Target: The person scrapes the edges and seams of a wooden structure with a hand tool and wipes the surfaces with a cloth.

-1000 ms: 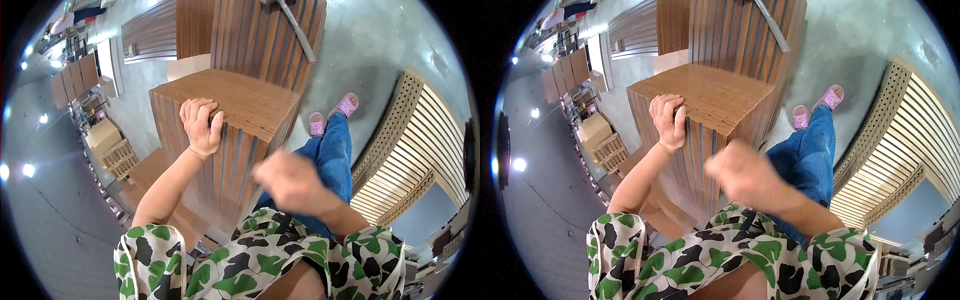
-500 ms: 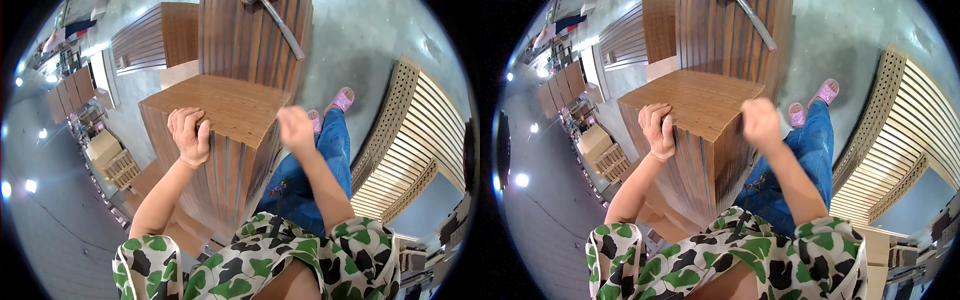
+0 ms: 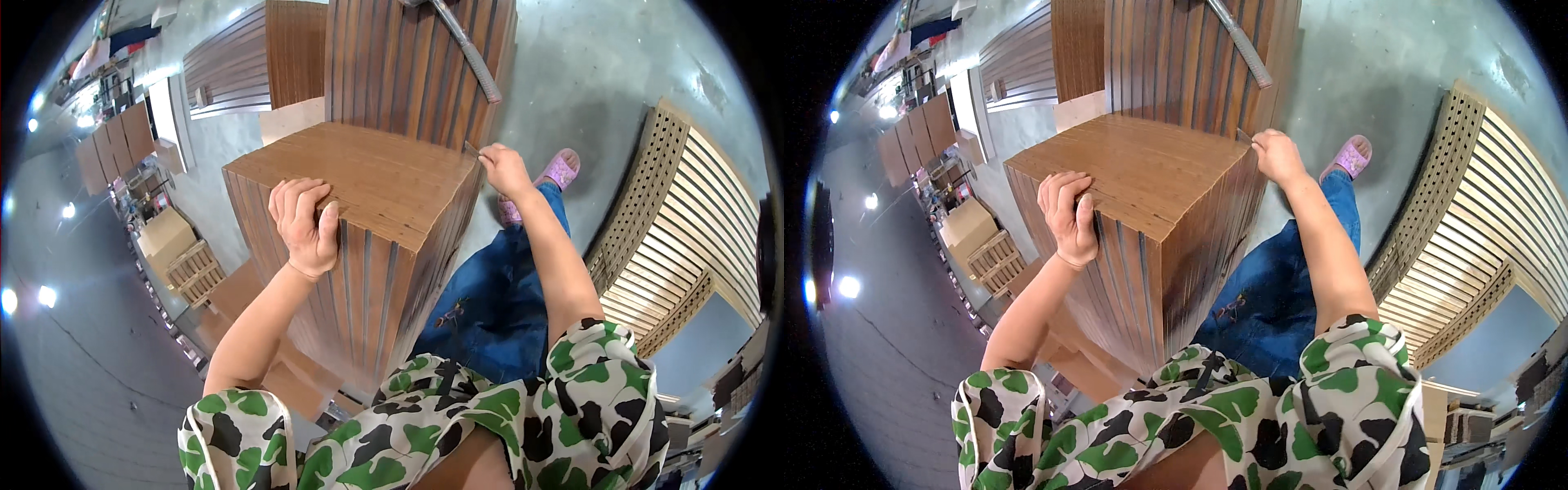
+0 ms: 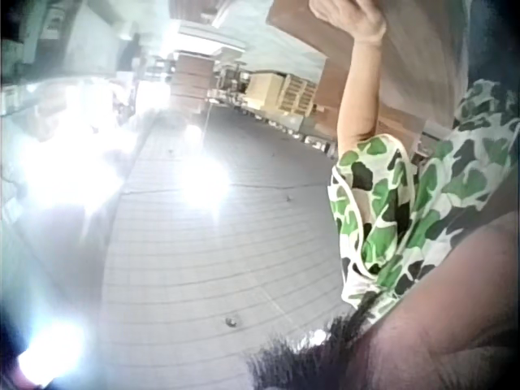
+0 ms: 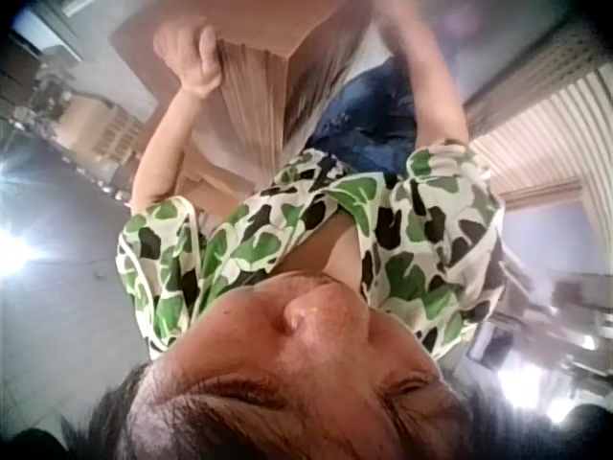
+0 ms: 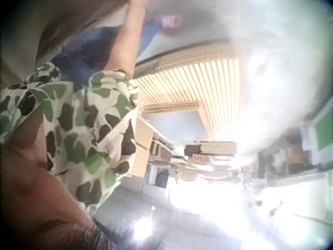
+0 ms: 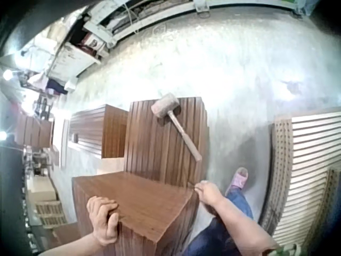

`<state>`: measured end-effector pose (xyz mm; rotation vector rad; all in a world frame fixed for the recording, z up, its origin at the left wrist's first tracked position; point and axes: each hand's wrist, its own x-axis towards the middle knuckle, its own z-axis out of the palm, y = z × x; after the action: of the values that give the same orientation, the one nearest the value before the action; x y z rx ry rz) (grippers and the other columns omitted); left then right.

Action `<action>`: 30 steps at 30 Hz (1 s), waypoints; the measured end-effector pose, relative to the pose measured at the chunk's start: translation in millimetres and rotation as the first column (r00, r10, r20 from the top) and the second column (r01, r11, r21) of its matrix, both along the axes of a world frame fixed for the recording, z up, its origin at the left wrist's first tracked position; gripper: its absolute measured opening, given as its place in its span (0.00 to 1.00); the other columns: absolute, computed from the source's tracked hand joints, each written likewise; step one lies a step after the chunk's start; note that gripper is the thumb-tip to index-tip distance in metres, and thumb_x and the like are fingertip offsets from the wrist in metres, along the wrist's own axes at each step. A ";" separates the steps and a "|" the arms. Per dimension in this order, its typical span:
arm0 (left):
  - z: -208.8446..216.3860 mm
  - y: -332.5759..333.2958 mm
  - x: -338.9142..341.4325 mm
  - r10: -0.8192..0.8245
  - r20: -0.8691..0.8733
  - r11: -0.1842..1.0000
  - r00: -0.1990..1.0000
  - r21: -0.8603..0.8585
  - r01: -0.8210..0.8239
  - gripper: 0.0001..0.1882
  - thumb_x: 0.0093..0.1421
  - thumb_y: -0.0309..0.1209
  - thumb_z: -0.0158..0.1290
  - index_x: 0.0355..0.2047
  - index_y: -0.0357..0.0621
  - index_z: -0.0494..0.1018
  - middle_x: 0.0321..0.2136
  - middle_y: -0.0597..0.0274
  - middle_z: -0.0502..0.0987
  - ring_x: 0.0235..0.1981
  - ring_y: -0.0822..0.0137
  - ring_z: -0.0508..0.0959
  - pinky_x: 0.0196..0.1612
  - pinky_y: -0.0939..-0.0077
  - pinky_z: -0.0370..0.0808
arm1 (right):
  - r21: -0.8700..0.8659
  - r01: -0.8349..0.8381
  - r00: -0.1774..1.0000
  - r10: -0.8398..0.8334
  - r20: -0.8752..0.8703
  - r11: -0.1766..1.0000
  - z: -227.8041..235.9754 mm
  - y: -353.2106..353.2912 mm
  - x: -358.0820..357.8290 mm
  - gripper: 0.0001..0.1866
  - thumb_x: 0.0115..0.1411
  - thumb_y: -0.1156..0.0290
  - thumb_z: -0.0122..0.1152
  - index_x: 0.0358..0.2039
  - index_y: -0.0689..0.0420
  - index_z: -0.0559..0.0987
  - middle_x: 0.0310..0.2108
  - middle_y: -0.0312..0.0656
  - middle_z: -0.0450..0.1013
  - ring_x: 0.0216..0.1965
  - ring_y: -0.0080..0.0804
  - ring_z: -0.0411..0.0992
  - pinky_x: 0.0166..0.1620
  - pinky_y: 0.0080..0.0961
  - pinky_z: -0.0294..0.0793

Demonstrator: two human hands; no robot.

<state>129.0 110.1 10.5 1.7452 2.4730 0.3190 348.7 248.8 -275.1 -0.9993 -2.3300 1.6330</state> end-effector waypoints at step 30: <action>16.0 6.4 -6.0 0.020 0.019 1.000 1.000 0.006 -0.020 0.12 0.58 0.39 0.56 0.30 0.42 0.76 0.32 0.61 0.77 0.39 0.58 0.74 0.50 0.59 0.65 | -0.360 0.319 0.938 -0.348 -0.015 0.876 236.1 -41.4 82.7 0.08 0.57 0.70 0.62 0.33 0.61 0.81 0.29 0.46 0.76 0.32 0.38 0.76 0.39 0.29 0.74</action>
<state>123.1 116.6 26.5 1.7130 2.4808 0.3435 431.4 207.4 -39.0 -1.2903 -1.7190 1.9326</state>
